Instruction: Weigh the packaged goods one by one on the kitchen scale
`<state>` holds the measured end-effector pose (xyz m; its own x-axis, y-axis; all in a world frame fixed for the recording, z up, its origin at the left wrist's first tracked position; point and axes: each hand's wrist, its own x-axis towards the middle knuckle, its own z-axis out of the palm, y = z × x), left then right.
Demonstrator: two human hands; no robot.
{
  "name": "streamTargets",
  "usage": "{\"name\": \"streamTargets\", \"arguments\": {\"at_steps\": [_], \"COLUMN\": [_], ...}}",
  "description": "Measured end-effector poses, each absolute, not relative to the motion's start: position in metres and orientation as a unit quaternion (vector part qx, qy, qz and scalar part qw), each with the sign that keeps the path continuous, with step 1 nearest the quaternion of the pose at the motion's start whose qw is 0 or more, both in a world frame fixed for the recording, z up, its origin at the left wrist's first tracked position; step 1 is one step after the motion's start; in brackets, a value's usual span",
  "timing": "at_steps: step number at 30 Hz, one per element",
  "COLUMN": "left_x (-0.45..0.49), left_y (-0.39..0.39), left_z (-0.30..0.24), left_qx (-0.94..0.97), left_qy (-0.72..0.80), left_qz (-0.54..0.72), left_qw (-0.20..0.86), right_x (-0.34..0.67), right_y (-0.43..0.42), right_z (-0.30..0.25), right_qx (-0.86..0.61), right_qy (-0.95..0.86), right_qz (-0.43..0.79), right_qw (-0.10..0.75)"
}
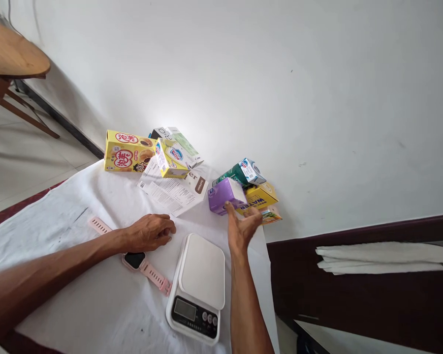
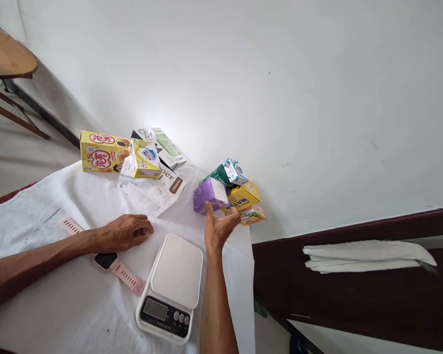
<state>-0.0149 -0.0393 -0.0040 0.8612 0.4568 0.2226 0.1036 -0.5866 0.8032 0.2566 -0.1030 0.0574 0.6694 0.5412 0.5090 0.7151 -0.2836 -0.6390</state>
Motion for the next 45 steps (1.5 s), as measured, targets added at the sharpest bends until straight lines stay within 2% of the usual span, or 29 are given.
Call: {"name": "streamTargets", "arguments": {"at_steps": [4, 7, 12, 15, 17, 19, 22, 26, 28, 31, 36, 40, 45], "left_x": [-0.015, -0.016, -0.016, -0.014, -0.014, -0.014, -0.015, -0.017, -0.018, -0.019, -0.018, -0.018, -0.018], "left_y": [-0.04, -0.04, -0.04, -0.038, -0.037, -0.036, -0.036, -0.037, -0.037, -0.038, -0.039, -0.038, -0.038], "left_z": [-0.002, -0.001, -0.006, -0.011, -0.013, -0.014, -0.015, -0.014, -0.013, -0.012, -0.011, -0.01, -0.009], "left_qx": [0.872, 0.88, 0.888, 0.881, 0.882, 0.885, 0.887, 0.888, 0.887, 0.887, 0.889, 0.89, 0.884], "left_qy": [0.169, 0.166, 0.145, 0.147, 0.143, 0.141, 0.139, 0.134, 0.134, 0.139, 0.147, 0.148, 0.151], "left_qz": [0.2, 0.21, 0.235, 0.244, 0.246, 0.247, 0.247, 0.248, 0.249, 0.248, 0.241, 0.242, 0.238], "left_qw": [0.413, 0.393, 0.367, 0.378, 0.376, 0.368, 0.363, 0.364, 0.365, 0.365, 0.361, 0.357, 0.373], "right_x": [0.206, 0.165, 0.106, 0.082, 0.072, 0.069, 0.075, 0.097, 0.109, 0.124, 0.134, 0.126, 0.125], "right_y": [-0.111, -0.101, -0.059, -0.029, -0.015, -0.011, -0.029, -0.092, -0.13, -0.182, -0.236, -0.251, -0.252], "right_z": [0.099, 0.128, 0.15, 0.147, 0.142, 0.139, 0.14, 0.154, 0.159, 0.149, 0.094, 0.061, 0.058], "right_qx": [-0.731, -0.672, -0.658, -0.703, -0.73, -0.736, -0.715, -0.685, -0.7, -0.746, -0.772, -0.779, -0.776], "right_qy": [-0.463, -0.55, -0.65, -0.65, -0.633, -0.621, -0.617, -0.596, -0.575, -0.549, -0.555, -0.564, -0.575], "right_qz": [-0.038, -0.018, -0.054, -0.081, -0.087, -0.089, -0.1, -0.134, -0.138, -0.1, -0.049, -0.009, 0.014], "right_qw": [0.501, 0.496, 0.378, 0.278, 0.242, 0.253, 0.313, 0.398, 0.4, 0.363, 0.306, 0.273, 0.26]}}
